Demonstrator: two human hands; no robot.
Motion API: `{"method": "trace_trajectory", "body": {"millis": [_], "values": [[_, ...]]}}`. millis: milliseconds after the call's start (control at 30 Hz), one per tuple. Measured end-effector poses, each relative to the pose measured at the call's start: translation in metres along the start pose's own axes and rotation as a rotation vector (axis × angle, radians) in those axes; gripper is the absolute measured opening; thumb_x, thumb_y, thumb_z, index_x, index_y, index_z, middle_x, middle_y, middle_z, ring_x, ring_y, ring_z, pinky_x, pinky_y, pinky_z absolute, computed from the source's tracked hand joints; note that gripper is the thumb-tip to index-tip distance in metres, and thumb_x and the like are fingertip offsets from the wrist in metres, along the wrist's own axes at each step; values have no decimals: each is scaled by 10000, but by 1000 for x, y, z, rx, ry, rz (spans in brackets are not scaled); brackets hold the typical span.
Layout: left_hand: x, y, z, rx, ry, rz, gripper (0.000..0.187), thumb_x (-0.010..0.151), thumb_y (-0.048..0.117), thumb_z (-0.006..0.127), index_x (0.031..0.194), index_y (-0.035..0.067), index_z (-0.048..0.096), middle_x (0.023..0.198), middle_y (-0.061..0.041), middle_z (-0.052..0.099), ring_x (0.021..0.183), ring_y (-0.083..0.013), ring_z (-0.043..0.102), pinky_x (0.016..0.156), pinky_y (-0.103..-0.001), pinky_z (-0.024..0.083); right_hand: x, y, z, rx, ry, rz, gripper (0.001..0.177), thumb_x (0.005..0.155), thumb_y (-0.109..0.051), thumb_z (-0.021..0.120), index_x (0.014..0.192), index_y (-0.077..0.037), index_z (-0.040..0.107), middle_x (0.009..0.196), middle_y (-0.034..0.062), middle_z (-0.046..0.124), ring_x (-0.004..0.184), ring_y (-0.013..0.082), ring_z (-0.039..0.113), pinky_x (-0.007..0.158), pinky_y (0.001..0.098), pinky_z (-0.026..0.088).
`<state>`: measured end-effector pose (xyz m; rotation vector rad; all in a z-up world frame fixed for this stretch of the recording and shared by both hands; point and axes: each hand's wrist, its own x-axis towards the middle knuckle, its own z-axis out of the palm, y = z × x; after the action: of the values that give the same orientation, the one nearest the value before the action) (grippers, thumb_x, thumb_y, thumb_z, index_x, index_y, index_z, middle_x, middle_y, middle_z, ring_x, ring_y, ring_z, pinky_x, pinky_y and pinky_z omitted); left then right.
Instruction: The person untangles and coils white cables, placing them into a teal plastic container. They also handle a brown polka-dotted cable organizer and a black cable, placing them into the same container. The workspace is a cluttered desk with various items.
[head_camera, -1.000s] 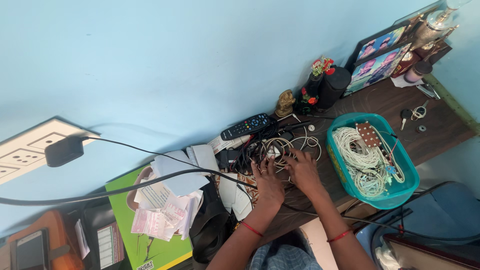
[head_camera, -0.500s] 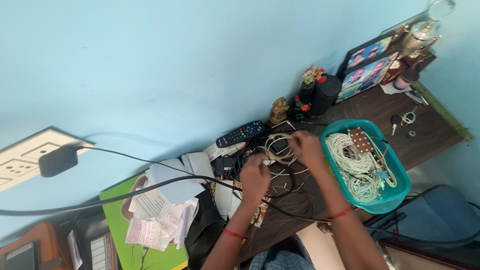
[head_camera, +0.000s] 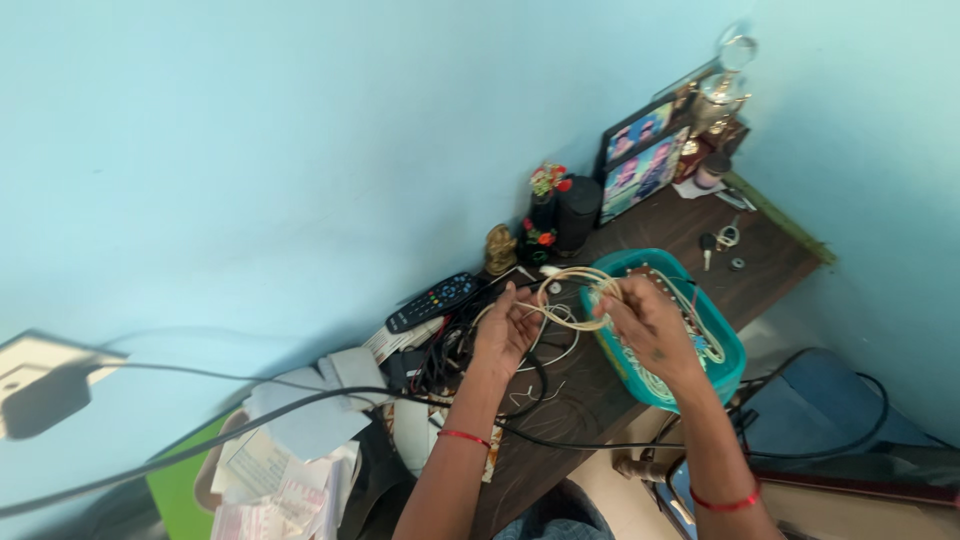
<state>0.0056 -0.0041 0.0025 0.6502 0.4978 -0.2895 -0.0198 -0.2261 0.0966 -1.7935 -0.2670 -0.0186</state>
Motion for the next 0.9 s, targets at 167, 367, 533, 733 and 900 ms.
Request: {"method": "trace_trajectory", "body": {"millis": [167,367,533,733,900], "values": [[12,-4,30,-15,-104,77,220,1012,253,645,1106,61,696,926,-68,768,673,-102,652,573,-247,538,-37,6,-41,307,102,91,193,986,-156,594,1126,-32,640,903,45,717,702,90,592,624,270,531],[31,-10,41,-103,-140,75,192,1037,206,602,1124,50,671,910,-87,753,668,-113,644,566,-246,539,-84,28,-89,283,402,130,227,1028,-141,616,1180,23,651,944,53,708,751,100,588,689,255,510],[17,-7,61,146,-111,356,306,1065,205,503,1292,22,597,896,-92,741,664,-110,638,579,-258,560,-90,41,-89,-114,460,289,226,1010,-145,621,1191,-35,702,898,43,736,704,118,629,651,290,544],[-39,7,108,1021,-462,564,320,1055,132,486,1344,54,598,892,-41,741,675,-110,635,609,-276,541,-85,35,-46,-484,144,232,312,913,-60,633,1215,-71,711,914,82,731,744,194,695,659,334,570],[-52,-5,126,1359,-756,792,286,968,111,604,1238,95,696,927,-44,785,800,-166,761,702,-334,590,-81,34,-14,-481,-141,-61,288,883,-16,656,1166,-22,711,918,104,719,833,234,712,752,369,574]]}}
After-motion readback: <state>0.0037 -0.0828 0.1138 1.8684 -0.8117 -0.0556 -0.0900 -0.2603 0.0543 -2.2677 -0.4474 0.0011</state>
